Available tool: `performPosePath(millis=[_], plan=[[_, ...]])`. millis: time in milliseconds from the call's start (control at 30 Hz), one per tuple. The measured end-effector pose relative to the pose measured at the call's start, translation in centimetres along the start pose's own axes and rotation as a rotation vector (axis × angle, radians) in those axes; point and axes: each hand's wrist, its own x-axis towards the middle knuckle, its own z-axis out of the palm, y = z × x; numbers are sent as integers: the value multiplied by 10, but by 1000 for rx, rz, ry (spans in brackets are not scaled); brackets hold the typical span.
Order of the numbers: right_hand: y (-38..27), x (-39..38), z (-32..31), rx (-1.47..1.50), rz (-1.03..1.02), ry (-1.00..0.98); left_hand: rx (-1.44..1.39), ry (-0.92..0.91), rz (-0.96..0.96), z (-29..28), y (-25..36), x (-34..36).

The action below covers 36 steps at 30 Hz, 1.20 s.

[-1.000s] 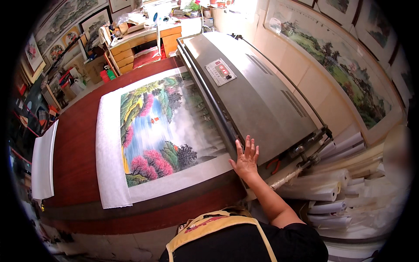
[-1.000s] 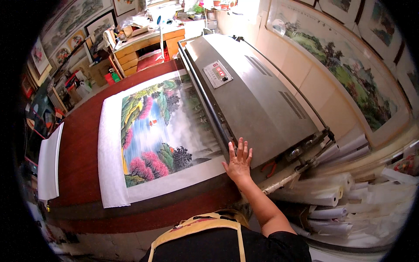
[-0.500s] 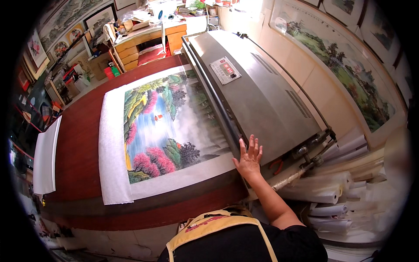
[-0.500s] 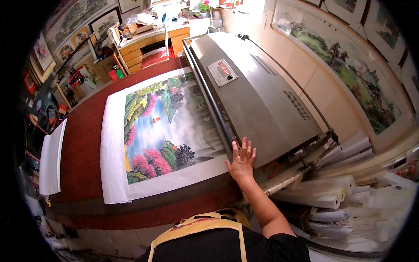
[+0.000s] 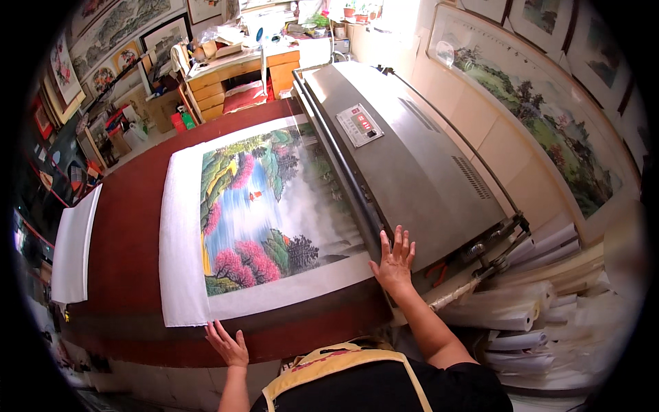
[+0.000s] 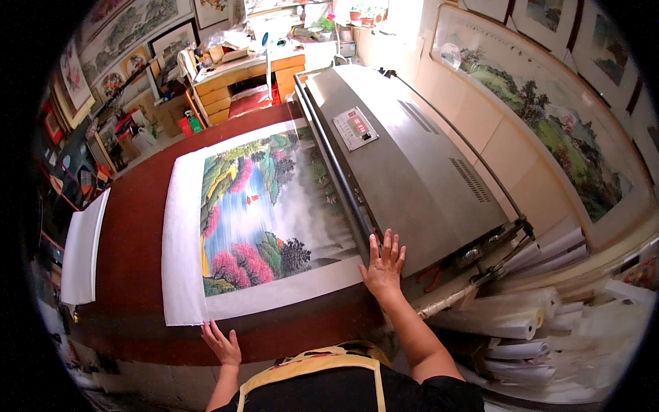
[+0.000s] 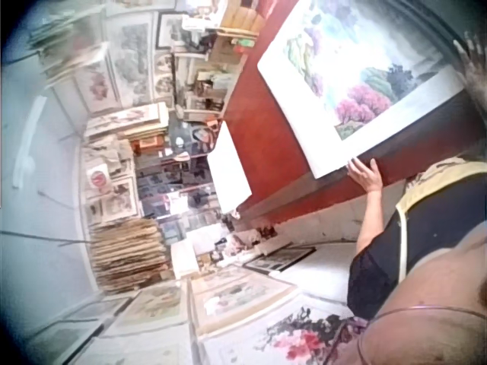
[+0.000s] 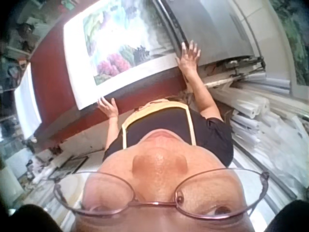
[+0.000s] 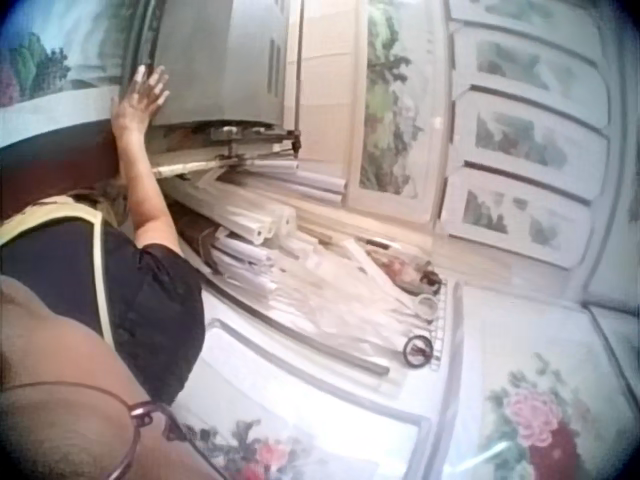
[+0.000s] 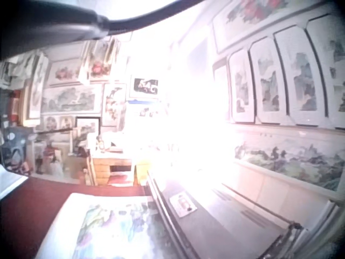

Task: The person aligns a large landscape painting on a wooden table and uses a handheld tool to smooth a white backing sheet onto it. They then place the artwork into a large laminating or pressing machine, close the lid, and later remove the finished piece to inspect it.

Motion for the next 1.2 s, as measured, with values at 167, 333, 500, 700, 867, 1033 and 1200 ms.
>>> performPosePath(millis=[167, 333, 500, 700, 867, 1033, 1200], plan=[[1, -1, 1, -11, 11, -4, -8, -50, -119, 18, 3, 0], [-1, -2, -1, -16, 17, -22, 44, -176, -108, 9, 10, 3], [0, -2, -1, -36, 15, -29, 35, -166, -119, 16, 4, 1], [-2, -2, -2, -21, 18, -41, 42, -153, -123, 18, 2, -1], [-1, -2, 1, -12, 13, -25, 24, -148, -128, 18, 3, 1], [-1, -2, -1, -2, 10, -26, 14, -159, -136, 14, 5, 3], [-1, -2, -2, -10, 3, -27, 18, -147, -125, 14, 5, 1]])
